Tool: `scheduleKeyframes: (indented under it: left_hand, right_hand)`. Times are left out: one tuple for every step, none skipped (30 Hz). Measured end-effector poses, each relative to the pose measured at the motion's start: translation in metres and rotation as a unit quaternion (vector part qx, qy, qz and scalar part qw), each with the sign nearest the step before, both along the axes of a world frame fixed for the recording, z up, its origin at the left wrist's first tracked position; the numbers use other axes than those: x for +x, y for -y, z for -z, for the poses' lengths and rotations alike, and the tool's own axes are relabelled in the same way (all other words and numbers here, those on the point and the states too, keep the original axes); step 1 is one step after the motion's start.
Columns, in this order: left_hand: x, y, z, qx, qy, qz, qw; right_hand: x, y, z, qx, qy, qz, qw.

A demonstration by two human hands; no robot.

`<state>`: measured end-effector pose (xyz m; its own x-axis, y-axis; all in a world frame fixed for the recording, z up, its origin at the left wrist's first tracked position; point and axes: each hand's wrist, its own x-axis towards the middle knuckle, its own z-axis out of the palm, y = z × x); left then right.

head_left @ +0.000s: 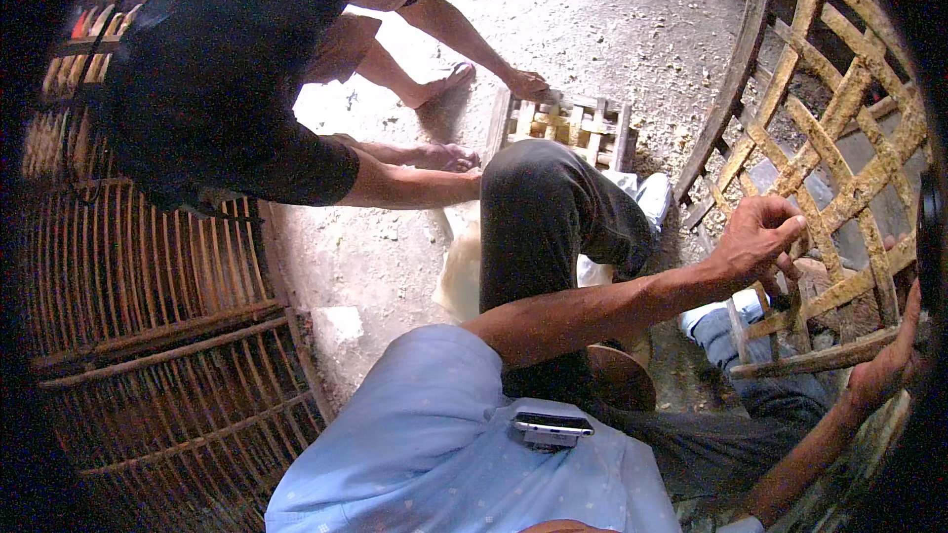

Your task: The person sits on the floor and uses a small tool to scrape and clean a wooden lattice frame. They repeatedly scrape the surface and edges of the frame, removing debris and adjusting their grip throughout the process.

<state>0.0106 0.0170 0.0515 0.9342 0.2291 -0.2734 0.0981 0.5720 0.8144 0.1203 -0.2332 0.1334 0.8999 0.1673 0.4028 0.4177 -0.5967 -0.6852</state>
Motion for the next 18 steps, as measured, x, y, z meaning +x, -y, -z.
scheduleKeyframes:
  left_hand:
    - [0.0, 0.0, -0.003, -0.015, 0.0, 0.006, 1.0]
    - [-0.001, 0.0, -0.007, -0.03, 0.0, 0.012, 0.999]
    - [-0.001, 0.0, -0.009, -0.045, -0.001, 0.017, 0.999]
    - [0.0, 0.0, -0.007, -0.027, 0.001, 0.021, 0.999]
    - [0.001, -0.002, -0.006, -0.01, 0.002, 0.026, 1.0]
    - [0.001, -0.005, -0.01, 0.005, 0.002, 0.032, 0.999]
    - [0.0, -0.006, -0.015, -0.032, -0.016, 0.041, 0.999]
    - [-0.002, -0.007, -0.02, -0.069, -0.034, 0.053, 0.996]
    - [-0.002, -0.005, -0.026, -0.108, -0.048, 0.065, 0.991]
    - [0.002, -0.002, -0.014, -0.102, -0.034, 0.079, 0.991]
    - [0.001, -0.001, -0.001, -0.084, -0.015, 0.066, 0.994]
    - [0.003, -0.001, 0.019, -0.059, -0.001, 0.028, 0.998]
    - [0.002, -0.003, 0.018, -0.096, -0.009, 0.038, 0.995]
    - [-0.002, -0.007, 0.001, -0.132, -0.059, 0.063, 0.987]
    - [-0.004, -0.008, -0.003, -0.128, -0.075, 0.057, 0.987]
    - [-0.005, -0.009, -0.008, -0.102, -0.076, 0.058, 0.99]
    - [-0.007, -0.011, -0.011, -0.085, -0.062, 0.056, 0.993]
    - [-0.007, -0.012, -0.012, -0.044, -0.078, 0.053, 0.995]
  right_hand:
    - [-0.001, -0.001, 0.003, 0.026, -0.021, 0.007, 0.999]
    - [-0.003, -0.003, 0.003, 0.075, -0.056, 0.024, 0.995]
    - [-0.004, -0.009, 0.0, 0.115, -0.085, 0.033, 0.989]
    - [-0.006, -0.014, -0.002, 0.144, -0.103, 0.038, 0.984]
    - [-0.007, -0.016, -0.004, 0.161, -0.115, 0.04, 0.979]
    - [-0.008, -0.018, -0.005, 0.175, -0.124, 0.042, 0.976]
    - [-0.008, -0.017, -0.006, 0.183, -0.131, 0.043, 0.973]
    - [-0.007, -0.017, -0.006, 0.191, -0.139, 0.046, 0.971]
    - [-0.009, -0.017, -0.006, 0.196, -0.141, 0.047, 0.969]
    - [-0.008, -0.014, -0.006, 0.197, -0.144, 0.045, 0.969]
    - [-0.008, -0.017, -0.003, 0.203, -0.15, 0.039, 0.967]
    - [-0.006, -0.024, 0.005, 0.207, -0.157, 0.019, 0.965]
    - [-0.008, -0.029, 0.002, 0.207, -0.152, 0.016, 0.966]
    - [-0.012, -0.032, -0.005, 0.206, -0.142, 0.019, 0.968]
    - [-0.021, -0.055, -0.017, 0.25, -0.156, 0.035, 0.955]
    - [-0.026, -0.074, -0.026, 0.298, -0.172, 0.046, 0.938]
    - [-0.029, -0.079, -0.03, 0.324, -0.179, 0.027, 0.929]
    - [-0.033, -0.083, -0.034, 0.351, -0.185, 0.013, 0.918]
